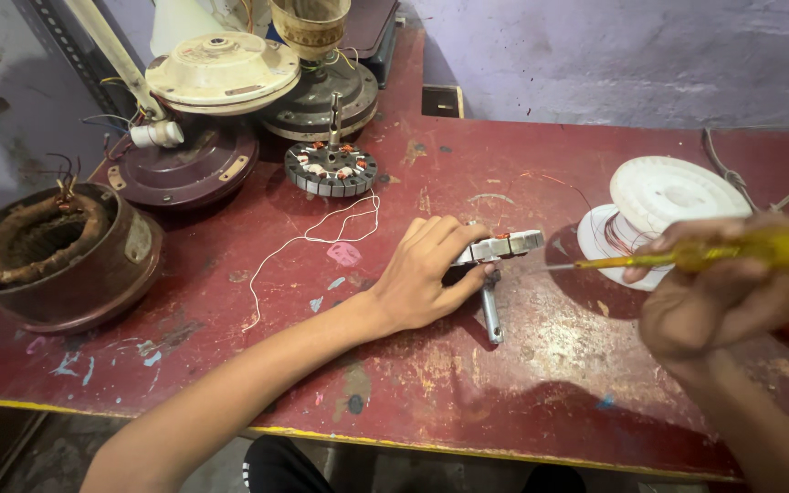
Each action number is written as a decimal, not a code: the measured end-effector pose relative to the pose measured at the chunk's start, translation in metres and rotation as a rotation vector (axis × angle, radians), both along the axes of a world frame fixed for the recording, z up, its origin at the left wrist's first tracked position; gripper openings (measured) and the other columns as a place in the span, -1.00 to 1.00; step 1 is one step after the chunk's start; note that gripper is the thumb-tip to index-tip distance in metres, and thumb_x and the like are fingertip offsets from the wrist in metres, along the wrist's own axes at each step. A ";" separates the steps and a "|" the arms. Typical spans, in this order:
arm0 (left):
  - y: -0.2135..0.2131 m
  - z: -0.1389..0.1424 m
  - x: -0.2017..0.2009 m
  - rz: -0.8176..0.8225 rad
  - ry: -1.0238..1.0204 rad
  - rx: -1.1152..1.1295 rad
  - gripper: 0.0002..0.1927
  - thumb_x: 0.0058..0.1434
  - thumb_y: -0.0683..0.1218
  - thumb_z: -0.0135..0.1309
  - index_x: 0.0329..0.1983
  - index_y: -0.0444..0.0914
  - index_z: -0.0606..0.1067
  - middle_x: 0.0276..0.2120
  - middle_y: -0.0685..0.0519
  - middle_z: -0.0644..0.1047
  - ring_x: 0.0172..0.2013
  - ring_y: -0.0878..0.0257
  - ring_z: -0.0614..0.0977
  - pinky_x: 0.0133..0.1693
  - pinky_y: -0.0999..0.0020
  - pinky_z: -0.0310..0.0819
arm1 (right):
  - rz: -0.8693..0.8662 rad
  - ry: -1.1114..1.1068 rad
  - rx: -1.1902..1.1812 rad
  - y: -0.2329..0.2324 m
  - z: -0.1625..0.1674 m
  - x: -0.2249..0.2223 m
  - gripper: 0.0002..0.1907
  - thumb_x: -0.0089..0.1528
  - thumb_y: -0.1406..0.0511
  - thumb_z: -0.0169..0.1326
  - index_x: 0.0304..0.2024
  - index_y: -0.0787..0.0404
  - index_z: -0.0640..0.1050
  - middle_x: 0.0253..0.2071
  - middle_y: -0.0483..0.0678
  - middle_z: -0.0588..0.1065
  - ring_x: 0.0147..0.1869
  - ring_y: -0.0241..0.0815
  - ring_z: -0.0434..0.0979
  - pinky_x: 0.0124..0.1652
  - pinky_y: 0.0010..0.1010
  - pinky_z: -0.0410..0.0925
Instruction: The person winds copper wire around a motor armature using a yellow screwdriver to guide and pack the wire into slots. The person rotates the armature and continues winding until the slots are filled.
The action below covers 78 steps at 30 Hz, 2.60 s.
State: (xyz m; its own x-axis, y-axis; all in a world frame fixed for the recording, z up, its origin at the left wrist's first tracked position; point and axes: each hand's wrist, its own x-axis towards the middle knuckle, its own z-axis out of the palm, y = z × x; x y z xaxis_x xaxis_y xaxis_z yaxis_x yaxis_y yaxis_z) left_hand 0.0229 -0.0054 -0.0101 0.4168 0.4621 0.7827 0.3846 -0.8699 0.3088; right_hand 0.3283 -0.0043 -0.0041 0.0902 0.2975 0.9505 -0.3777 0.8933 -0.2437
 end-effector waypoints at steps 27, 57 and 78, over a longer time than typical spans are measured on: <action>0.000 -0.001 -0.003 -0.016 0.026 0.011 -0.56 0.26 -0.09 0.19 0.18 -0.24 0.43 -0.17 -0.03 0.45 -0.16 0.05 0.47 -0.07 0.17 0.24 | -0.561 -0.204 0.097 -0.042 -0.026 -0.029 -0.67 0.35 0.39 0.02 0.06 0.42 0.24 -0.08 0.12 0.44 -0.07 -0.03 0.68 -0.27 -0.33 0.55; 0.000 0.000 -0.002 -0.007 0.028 0.045 -0.58 0.30 -0.06 0.21 0.17 -0.25 0.44 -0.18 -0.03 0.45 -0.16 0.06 0.48 -0.07 0.17 0.24 | -0.208 -0.437 -0.231 -0.049 -0.052 0.004 -0.56 0.39 0.46 0.04 0.26 0.34 0.20 0.11 0.19 0.49 -0.17 -0.32 0.58 -0.25 -0.87 0.40; 0.002 0.001 -0.001 -0.016 0.037 0.048 -0.58 0.33 -0.03 0.16 0.20 -0.27 0.42 -0.17 -0.04 0.45 -0.16 0.05 0.47 -0.06 0.17 0.25 | -0.807 -0.564 0.540 -0.040 0.007 -0.055 -0.72 0.28 0.41 0.11 -0.17 0.30 0.23 -0.45 0.00 0.46 -0.49 -0.24 0.49 -0.56 -0.52 0.31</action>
State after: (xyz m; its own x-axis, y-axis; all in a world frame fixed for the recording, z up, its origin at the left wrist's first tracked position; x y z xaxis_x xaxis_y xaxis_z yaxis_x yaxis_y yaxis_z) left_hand 0.0215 -0.0037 -0.0089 0.4529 0.4174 0.7878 0.3812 -0.8895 0.2522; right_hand 0.2736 -0.0446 0.0027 -0.4139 -0.1170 0.9028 0.4013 0.8667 0.2963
